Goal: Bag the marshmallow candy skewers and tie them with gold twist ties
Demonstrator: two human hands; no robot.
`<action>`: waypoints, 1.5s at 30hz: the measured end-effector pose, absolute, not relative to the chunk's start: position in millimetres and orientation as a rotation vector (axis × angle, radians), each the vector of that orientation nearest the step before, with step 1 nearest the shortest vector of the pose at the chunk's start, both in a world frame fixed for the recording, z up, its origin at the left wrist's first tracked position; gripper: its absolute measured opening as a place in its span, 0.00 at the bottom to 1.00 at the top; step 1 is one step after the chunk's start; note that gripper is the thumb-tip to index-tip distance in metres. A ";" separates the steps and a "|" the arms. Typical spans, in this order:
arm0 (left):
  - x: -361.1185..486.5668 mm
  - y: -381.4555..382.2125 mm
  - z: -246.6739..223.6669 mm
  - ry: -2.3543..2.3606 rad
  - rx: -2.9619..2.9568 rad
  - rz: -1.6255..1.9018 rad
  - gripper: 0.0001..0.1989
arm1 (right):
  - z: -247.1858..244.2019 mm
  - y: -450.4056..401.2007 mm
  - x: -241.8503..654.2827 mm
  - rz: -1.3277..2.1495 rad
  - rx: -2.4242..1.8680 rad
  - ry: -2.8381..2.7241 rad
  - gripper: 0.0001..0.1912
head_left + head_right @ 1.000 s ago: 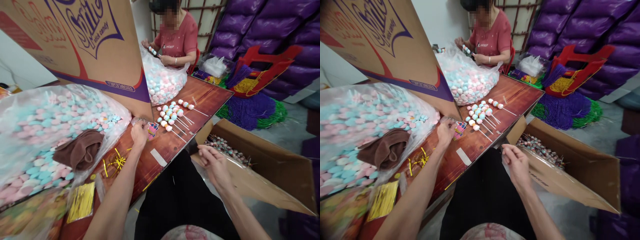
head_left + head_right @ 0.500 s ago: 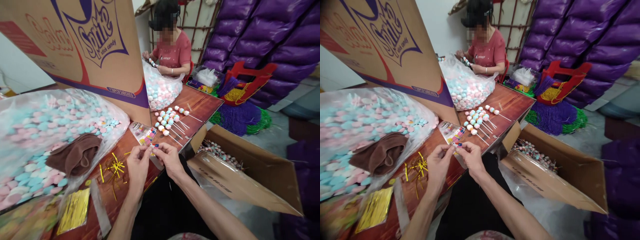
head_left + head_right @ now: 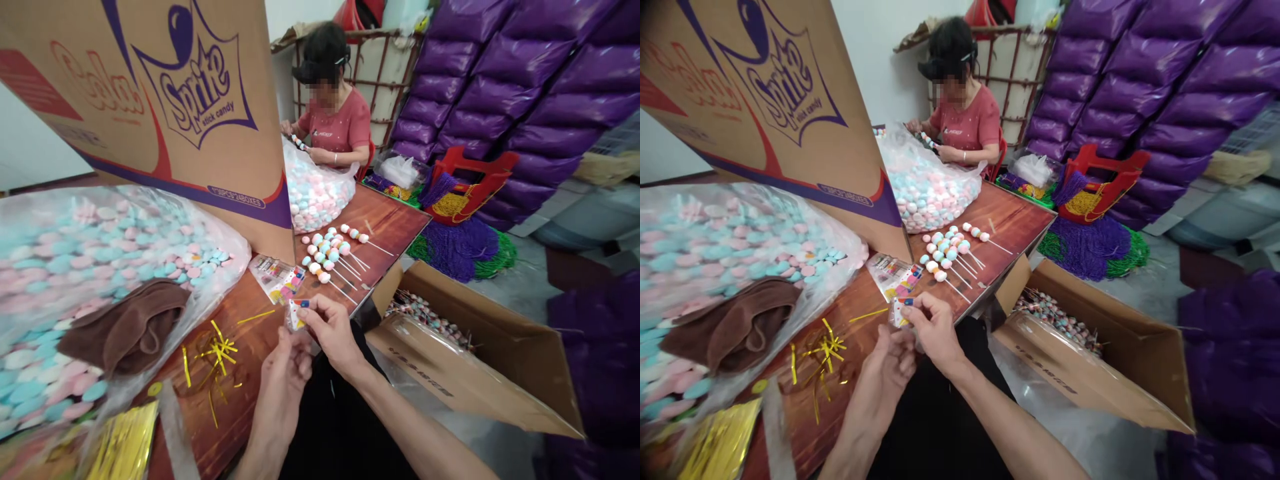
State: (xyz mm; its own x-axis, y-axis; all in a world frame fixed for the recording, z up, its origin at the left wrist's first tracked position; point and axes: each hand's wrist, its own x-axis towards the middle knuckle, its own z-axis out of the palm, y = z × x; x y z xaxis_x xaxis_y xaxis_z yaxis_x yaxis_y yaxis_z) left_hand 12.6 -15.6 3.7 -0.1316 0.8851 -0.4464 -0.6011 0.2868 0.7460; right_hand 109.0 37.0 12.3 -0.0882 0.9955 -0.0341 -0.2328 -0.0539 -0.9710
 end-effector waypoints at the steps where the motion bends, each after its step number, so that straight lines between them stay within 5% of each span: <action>1: 14.8 -13.1 3.9 0.992 0.222 1.290 0.25 | 13.8 37.4 109.9 1.374 -1.031 -1.095 0.14; 12: 18.2 26.7 6.3 0.812 0.006 1.447 0.16 | 13.7 38.8 128.9 1.154 -1.081 -1.241 0.18; 27: 8.4 29.7 8.8 0.988 0.133 1.685 0.16 | -2.2 46.0 143.3 1.142 -1.139 -1.503 0.24; 37: 3.0 31.9 6.5 1.064 0.009 1.666 0.03 | 9.8 167.8 242.8 -0.015 -1.962 -1.667 0.12; 45: -7.3 26.8 6.5 1.037 -0.053 1.691 0.05 | -28.4 192.0 276.4 0.001 -2.011 -1.656 0.14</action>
State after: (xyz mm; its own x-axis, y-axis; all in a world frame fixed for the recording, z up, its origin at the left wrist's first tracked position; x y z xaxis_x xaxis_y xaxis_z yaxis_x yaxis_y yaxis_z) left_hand -7.3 26.8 6.5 -0.4007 0.7608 -0.5106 -0.8000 -0.0189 0.5997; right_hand 276.4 192.0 -28.4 0.2490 0.9126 0.3243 0.9122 -0.1084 -0.3952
